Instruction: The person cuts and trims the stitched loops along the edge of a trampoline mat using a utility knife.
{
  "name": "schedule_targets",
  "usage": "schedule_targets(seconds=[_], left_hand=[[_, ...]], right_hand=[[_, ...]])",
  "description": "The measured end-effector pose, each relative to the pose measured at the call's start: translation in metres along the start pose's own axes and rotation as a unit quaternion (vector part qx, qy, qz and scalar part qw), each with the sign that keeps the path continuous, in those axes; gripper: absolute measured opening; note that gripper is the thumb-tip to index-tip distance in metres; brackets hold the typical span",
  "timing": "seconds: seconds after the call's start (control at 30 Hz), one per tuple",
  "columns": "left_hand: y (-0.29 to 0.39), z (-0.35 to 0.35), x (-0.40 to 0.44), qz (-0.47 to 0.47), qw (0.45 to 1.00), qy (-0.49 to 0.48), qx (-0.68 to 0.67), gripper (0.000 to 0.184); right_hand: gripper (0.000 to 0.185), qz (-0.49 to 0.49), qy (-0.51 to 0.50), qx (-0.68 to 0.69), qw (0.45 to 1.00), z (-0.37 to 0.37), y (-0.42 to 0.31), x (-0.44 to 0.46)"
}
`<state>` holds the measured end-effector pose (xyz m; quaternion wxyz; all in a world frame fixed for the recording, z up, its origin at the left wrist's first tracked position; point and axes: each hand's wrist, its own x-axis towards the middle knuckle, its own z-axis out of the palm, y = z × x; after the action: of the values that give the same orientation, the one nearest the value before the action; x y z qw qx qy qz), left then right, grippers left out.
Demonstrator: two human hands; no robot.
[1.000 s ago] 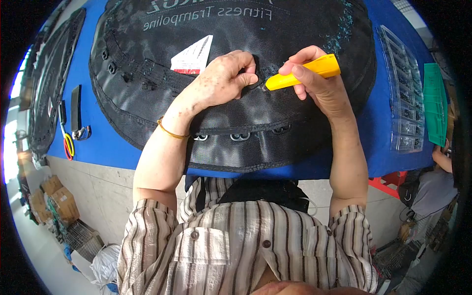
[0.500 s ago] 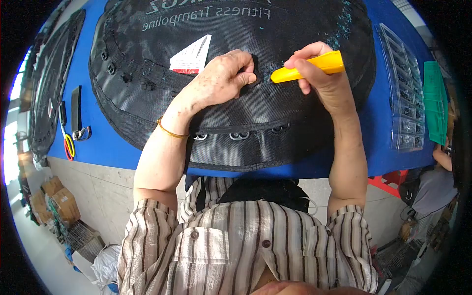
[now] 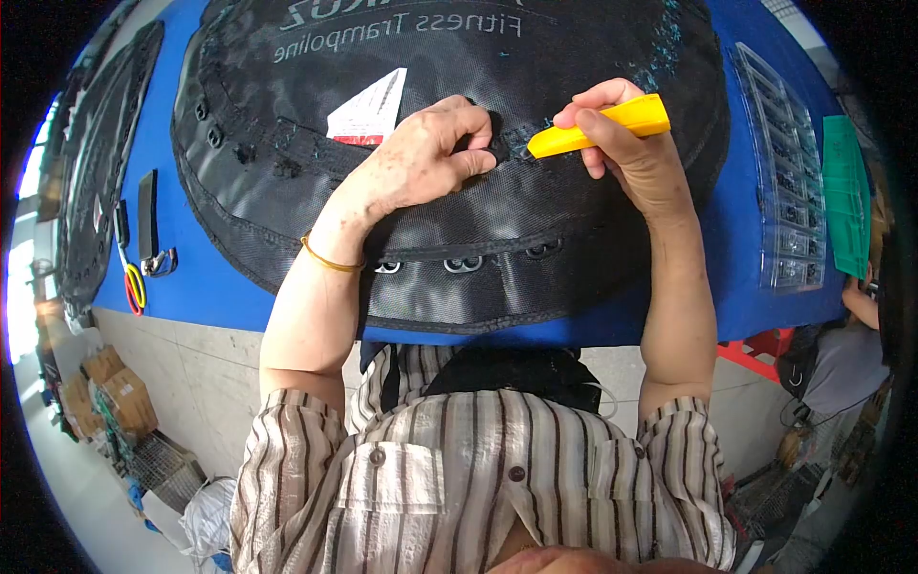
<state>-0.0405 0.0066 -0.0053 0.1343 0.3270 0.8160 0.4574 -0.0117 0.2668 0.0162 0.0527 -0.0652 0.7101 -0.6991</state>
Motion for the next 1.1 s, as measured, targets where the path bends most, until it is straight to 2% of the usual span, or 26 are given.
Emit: schedule_targets(seconds=[0.13, 0.2, 0.57, 1.1], left_hand=[[0.006, -0.001, 0.001, -0.04, 0.999, -0.013, -0.022, 0.02], [0.014, -0.002, 0.0, -0.092, 0.993, -0.021, -0.064, 0.019], [0.011, -0.002, 0.001, -0.078, 0.996, -0.016, -0.046, 0.018], [0.006, -0.001, 0.002, -0.077, 0.997, -0.011, -0.03, 0.018]], right_hand=[[0.03, -0.004, -0.007, 0.019, 1.0, -0.001, -0.001, -0.002], [0.029, -0.002, -0.013, 0.028, 1.0, 0.0, -0.003, -0.004], [0.031, 0.009, -0.048, 0.046, 0.998, 0.012, 0.002, -0.005], [0.032, -0.001, -0.046, 0.033, 0.998, 0.014, 0.003, -0.004]])
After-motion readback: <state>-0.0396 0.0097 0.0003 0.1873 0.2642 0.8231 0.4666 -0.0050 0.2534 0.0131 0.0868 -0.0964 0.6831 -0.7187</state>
